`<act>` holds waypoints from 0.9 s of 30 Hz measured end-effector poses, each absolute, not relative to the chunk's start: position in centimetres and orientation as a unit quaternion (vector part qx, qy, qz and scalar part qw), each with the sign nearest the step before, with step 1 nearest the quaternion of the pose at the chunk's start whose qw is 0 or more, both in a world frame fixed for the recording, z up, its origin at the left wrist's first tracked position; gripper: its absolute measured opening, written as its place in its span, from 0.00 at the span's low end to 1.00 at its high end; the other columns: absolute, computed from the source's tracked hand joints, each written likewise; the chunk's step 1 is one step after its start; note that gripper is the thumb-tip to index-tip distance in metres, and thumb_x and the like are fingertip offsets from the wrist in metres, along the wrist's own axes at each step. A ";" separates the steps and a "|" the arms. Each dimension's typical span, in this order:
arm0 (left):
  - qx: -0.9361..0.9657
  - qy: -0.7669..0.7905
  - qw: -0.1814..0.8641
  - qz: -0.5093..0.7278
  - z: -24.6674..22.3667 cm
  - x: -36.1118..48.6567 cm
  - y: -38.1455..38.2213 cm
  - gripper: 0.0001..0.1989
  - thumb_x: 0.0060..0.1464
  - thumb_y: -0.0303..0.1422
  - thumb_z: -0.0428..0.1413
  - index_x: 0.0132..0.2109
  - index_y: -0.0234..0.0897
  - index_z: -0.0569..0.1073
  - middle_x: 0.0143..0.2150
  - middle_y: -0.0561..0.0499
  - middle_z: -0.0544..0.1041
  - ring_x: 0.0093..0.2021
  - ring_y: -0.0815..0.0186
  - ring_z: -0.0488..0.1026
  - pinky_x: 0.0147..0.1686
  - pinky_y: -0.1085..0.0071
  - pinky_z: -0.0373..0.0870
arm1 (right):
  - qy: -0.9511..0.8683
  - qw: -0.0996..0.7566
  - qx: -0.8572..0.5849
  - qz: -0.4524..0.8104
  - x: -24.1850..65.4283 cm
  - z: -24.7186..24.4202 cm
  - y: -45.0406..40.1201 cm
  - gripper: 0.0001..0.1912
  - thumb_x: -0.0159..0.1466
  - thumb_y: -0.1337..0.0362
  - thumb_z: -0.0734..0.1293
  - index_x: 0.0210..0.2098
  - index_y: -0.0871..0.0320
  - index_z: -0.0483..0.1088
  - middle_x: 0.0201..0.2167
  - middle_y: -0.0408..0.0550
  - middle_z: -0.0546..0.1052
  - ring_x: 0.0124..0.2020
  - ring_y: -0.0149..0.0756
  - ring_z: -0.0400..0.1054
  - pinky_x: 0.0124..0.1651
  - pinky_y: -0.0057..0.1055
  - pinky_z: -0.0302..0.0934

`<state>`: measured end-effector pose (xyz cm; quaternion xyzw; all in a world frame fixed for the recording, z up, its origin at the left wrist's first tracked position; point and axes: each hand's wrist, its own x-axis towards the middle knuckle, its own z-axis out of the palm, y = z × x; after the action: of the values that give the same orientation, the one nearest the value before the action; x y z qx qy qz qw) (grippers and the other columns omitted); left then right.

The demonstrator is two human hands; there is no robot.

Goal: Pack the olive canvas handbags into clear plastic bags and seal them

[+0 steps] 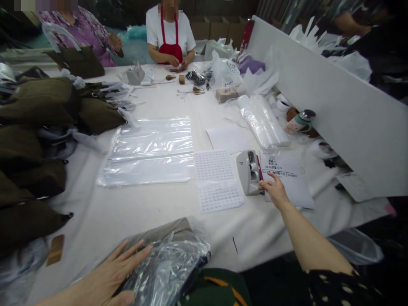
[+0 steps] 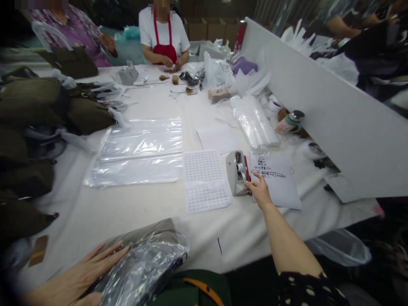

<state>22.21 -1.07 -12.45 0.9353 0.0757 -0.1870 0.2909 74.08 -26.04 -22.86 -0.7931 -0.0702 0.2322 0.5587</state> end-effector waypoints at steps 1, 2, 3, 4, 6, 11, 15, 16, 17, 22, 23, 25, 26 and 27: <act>0.931 0.079 0.292 -0.205 -12.5 22.1 -1.0 0.38 0.53 0.51 0.51 0.65 0.51 0.42 0.66 0.54 0.51 0.64 0.56 0.51 0.64 0.61 0.46 | -0.058 0.557 -0.796 0.229 73.6 -22.8 -26.3 0.37 0.42 0.47 0.70 0.47 0.55 0.58 0.21 0.38 0.70 0.21 0.30 0.61 0.23 0.25 0.55; 0.924 0.081 0.296 -0.229 -12.6 22.0 -1.0 0.39 0.53 0.50 0.50 0.66 0.50 0.41 0.66 0.53 0.49 0.65 0.55 0.49 0.64 0.59 0.46 | -0.046 0.551 -0.802 0.227 73.0 -22.8 -26.7 0.33 0.45 0.43 0.67 0.44 0.55 0.58 0.20 0.37 0.68 0.19 0.29 0.58 0.21 0.25 0.53; 0.915 0.080 0.304 -0.254 -12.5 22.0 -0.9 0.39 0.54 0.50 0.50 0.66 0.50 0.39 0.66 0.53 0.48 0.65 0.54 0.48 0.63 0.58 0.45 | -0.036 0.537 -0.811 0.228 72.3 -22.9 -27.2 0.30 0.48 0.40 0.63 0.41 0.55 0.59 0.18 0.37 0.66 0.17 0.28 0.55 0.20 0.25 0.51; 0.909 0.085 0.312 -0.264 -12.3 22.2 -0.8 0.40 0.53 0.50 0.51 0.66 0.50 0.39 0.67 0.53 0.47 0.65 0.53 0.47 0.63 0.58 0.46 | -0.028 0.516 -0.823 0.233 71.7 -23.0 -27.7 0.28 0.49 0.39 0.60 0.36 0.55 0.61 0.17 0.37 0.64 0.15 0.28 0.52 0.18 0.26 0.49; 0.898 0.094 0.333 -0.272 -11.6 22.7 -0.7 0.40 0.53 0.50 0.51 0.65 0.51 0.38 0.66 0.53 0.47 0.65 0.51 0.47 0.62 0.56 0.48 | -0.025 0.456 -0.855 0.247 70.9 -23.4 -28.8 0.25 0.49 0.39 0.60 0.27 0.56 0.62 0.14 0.38 0.61 0.14 0.28 0.50 0.18 0.28 0.46; 0.872 0.103 0.370 -0.303 -9.1 24.8 -0.9 0.35 0.55 0.50 0.49 0.65 0.55 0.42 0.66 0.53 0.48 0.66 0.49 0.43 0.62 0.49 0.44 | -0.088 0.278 -0.909 0.298 71.4 -22.4 -29.6 0.17 0.39 0.55 0.72 0.11 0.56 0.62 0.08 0.40 0.58 0.16 0.32 0.54 0.24 0.31 0.46; 0.864 0.086 0.385 -0.312 -7.9 25.2 -1.5 0.29 0.57 0.51 0.44 0.64 0.55 0.49 0.67 0.49 0.47 0.66 0.48 0.39 0.60 0.41 0.35 | -0.212 0.233 -0.858 0.406 67.6 -19.1 -23.7 0.16 0.44 0.53 0.70 0.13 0.57 0.64 0.12 0.40 0.63 0.18 0.31 0.55 0.25 0.29 0.47; 0.864 0.085 0.387 -0.310 -7.9 25.2 -1.6 0.29 0.57 0.51 0.43 0.64 0.54 0.50 0.67 0.48 0.47 0.66 0.47 0.39 0.59 0.40 0.34 | -0.261 0.240 -0.822 0.446 65.5 -18.2 -21.1 0.16 0.46 0.52 0.69 0.15 0.57 0.65 0.14 0.40 0.64 0.19 0.30 0.55 0.26 0.28 0.48; 0.865 0.084 0.388 -0.308 -7.9 25.1 -1.6 0.29 0.57 0.52 0.43 0.63 0.54 0.50 0.67 0.47 0.47 0.66 0.47 0.38 0.59 0.39 0.33 | -0.326 0.246 -0.766 0.496 63.0 -17.2 -18.2 0.16 0.49 0.53 0.68 0.17 0.58 0.66 0.15 0.39 0.64 0.20 0.29 0.55 0.26 0.27 0.48; 0.863 0.093 0.402 -0.292 -8.0 24.7 -1.7 0.29 0.57 0.53 0.42 0.63 0.53 0.53 0.67 0.47 0.47 0.66 0.46 0.37 0.58 0.38 0.32 | -0.601 0.069 -0.454 0.654 48.6 -14.0 -6.1 0.17 0.50 0.50 0.67 0.25 0.59 0.71 0.18 0.38 0.66 0.21 0.26 0.56 0.25 0.24 0.50; 0.862 0.095 0.406 -0.286 -7.9 24.5 -1.8 0.29 0.57 0.53 0.42 0.63 0.53 0.54 0.68 0.47 0.47 0.66 0.45 0.37 0.58 0.38 0.32 | -0.626 0.025 -0.431 0.649 46.4 -14.3 -4.7 0.18 0.48 0.49 0.69 0.24 0.59 0.72 0.17 0.38 0.66 0.21 0.27 0.57 0.25 0.24 0.51; 0.862 0.095 0.414 -0.278 -7.9 24.2 -1.9 0.29 0.56 0.53 0.43 0.63 0.53 0.54 0.68 0.48 0.46 0.66 0.45 0.37 0.59 0.39 0.33 | -0.654 -0.057 -0.423 0.625 43.2 -15.7 -2.9 0.19 0.41 0.49 0.73 0.20 0.59 0.72 0.14 0.38 0.66 0.20 0.28 0.58 0.25 0.25 0.52; 0.861 0.093 0.417 -0.276 -8.0 24.1 -2.0 0.29 0.56 0.52 0.43 0.63 0.53 0.54 0.68 0.47 0.46 0.66 0.45 0.38 0.59 0.39 0.33 | -0.656 -0.086 -0.431 0.614 42.4 -16.7 -2.4 0.19 0.38 0.49 0.74 0.17 0.59 0.71 0.13 0.39 0.65 0.20 0.30 0.59 0.25 0.26 0.53; 0.860 0.091 0.420 -0.276 -8.1 23.9 -2.1 0.29 0.57 0.52 0.43 0.63 0.52 0.54 0.68 0.47 0.46 0.66 0.45 0.39 0.58 0.38 0.34 | -0.657 -0.112 -0.441 0.601 42.1 -17.7 -2.1 0.21 0.34 0.49 0.75 0.14 0.59 0.69 0.12 0.39 0.65 0.19 0.31 0.60 0.25 0.28 0.54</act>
<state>23.93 -2.11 -8.13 0.8598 0.0909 -0.2758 0.4201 42.11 -2.09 -17.74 -0.4411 -0.6574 0.6005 -0.1122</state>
